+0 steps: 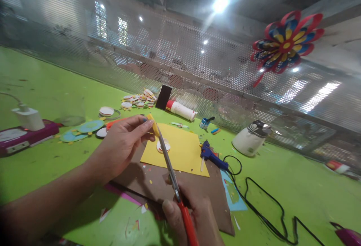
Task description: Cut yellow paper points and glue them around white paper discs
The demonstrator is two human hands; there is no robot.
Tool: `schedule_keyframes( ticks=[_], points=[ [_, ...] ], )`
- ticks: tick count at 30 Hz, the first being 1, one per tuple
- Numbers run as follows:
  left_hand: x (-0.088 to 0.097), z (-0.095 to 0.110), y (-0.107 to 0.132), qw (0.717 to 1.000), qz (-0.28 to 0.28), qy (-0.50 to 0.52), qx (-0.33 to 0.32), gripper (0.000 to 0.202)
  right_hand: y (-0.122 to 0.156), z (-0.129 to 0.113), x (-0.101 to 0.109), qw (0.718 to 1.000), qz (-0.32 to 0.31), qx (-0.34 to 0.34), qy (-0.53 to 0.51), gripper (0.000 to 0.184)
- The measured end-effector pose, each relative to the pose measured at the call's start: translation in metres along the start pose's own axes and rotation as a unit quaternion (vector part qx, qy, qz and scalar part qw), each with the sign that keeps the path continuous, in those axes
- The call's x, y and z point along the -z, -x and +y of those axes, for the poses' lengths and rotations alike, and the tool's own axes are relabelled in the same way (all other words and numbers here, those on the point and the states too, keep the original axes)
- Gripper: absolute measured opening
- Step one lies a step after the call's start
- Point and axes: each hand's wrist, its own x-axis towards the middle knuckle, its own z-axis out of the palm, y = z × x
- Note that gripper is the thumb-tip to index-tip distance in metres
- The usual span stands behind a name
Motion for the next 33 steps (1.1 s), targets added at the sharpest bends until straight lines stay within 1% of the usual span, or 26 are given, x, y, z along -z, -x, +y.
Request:
schedule_keyframes(
  ticks=[3,6,10,16,23,26,29,33],
  points=[
    [-0.0001,-0.0006,-0.0001,1.0,-0.003,0.006,0.0,0.017,-0.0006,-0.0042,-0.0019,1.0,-0.011,-0.017,-0.023,0.052],
    [-0.0006,-0.0009,0.0005,1.0,0.002,0.006,-0.003,0.015,-0.0007,-0.0054,-0.0039,0.999,-0.001,-0.024,-0.025,0.053],
    [-0.0012,-0.0007,0.0011,1.0,0.007,0.01,0.001,0.014,-0.0006,-0.0022,-0.0047,1.0,-0.001,-0.013,-0.02,0.055],
    [-0.0007,-0.0009,0.0003,1.0,0.004,0.012,0.003,0.016,-0.0026,-0.0011,-0.0023,1.0,0.002,0.018,-0.009,0.051],
    [-0.0009,-0.0009,0.0005,1.0,0.009,0.011,-0.003,0.017,-0.0022,-0.0015,-0.0025,1.0,0.003,0.011,-0.009,0.052],
    [-0.0013,-0.0003,0.0009,1.0,0.008,0.014,0.002,0.016,-0.0023,-0.0035,-0.0004,1.0,-0.004,0.016,-0.002,0.05],
    [-0.0018,0.0006,0.0016,1.0,0.009,0.013,0.007,0.014,-0.0025,-0.0055,0.0021,1.0,0.003,0.019,0.012,0.047],
    [-0.0019,0.0012,0.0024,1.0,0.013,-0.001,0.005,0.015,-0.0025,-0.0061,0.0012,1.0,-0.006,0.017,0.005,0.051]
  ],
)
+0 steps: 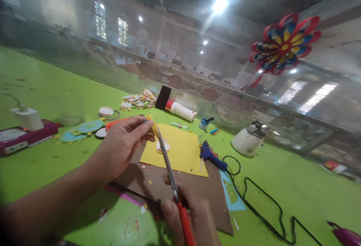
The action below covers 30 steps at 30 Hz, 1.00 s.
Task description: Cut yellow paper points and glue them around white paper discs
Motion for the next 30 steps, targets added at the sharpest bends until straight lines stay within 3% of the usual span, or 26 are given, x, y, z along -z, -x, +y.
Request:
schedule_keyframes(
  ticks=[15,30],
  points=[
    [-0.0005,0.0,0.0026,1.0,0.02,-0.005,-0.01,0.014,0.0004,-0.0002,-0.0065,0.999,0.035,-0.009,0.012,0.051],
    [0.0035,-0.0077,0.002,1.0,0.0,0.022,0.002,0.014,-0.0004,0.0009,-0.007,0.999,0.017,-0.002,-0.029,0.048]
  ],
)
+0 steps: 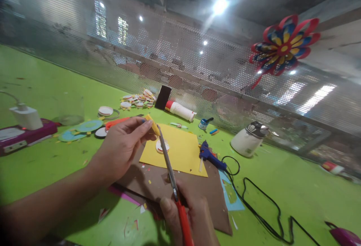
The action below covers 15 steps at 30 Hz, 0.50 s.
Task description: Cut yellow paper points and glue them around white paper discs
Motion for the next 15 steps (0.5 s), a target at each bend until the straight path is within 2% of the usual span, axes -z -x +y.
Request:
schedule_keyframes(
  ticks=[9,15],
  points=[
    [0.0026,-0.0037,0.001,0.999,0.002,-0.042,-0.015,0.02,0.0002,0.0013,-0.0008,1.0,0.013,0.009,0.007,0.047],
    [-0.0025,-0.0008,0.0021,1.0,0.016,-0.006,-0.01,0.017,0.0006,-0.0019,-0.001,0.999,-0.01,-0.007,-0.032,0.046]
  ],
)
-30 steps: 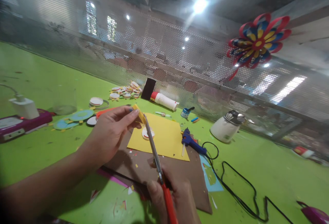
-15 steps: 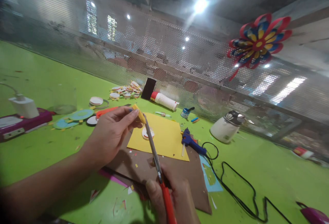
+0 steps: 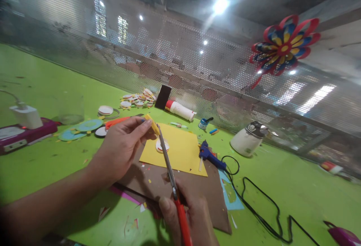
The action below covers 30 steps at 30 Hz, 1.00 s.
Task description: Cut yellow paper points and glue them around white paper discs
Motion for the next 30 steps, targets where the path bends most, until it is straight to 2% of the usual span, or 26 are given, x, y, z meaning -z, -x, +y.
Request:
schedule_keyframes(
  ticks=[5,11,30],
  points=[
    [-0.003,0.0027,0.001,1.0,0.016,-0.004,0.011,0.016,0.0004,0.0004,0.0006,0.999,-0.001,-0.019,0.028,0.05],
    [-0.0022,0.0015,0.0012,1.0,0.018,-0.02,-0.002,0.016,-0.0005,-0.0008,0.0021,0.997,0.015,-0.007,0.075,0.05],
    [-0.0024,0.0014,0.0015,1.0,0.016,-0.003,0.008,0.016,0.0,0.0025,0.0001,0.997,0.025,0.002,0.078,0.051]
  ],
)
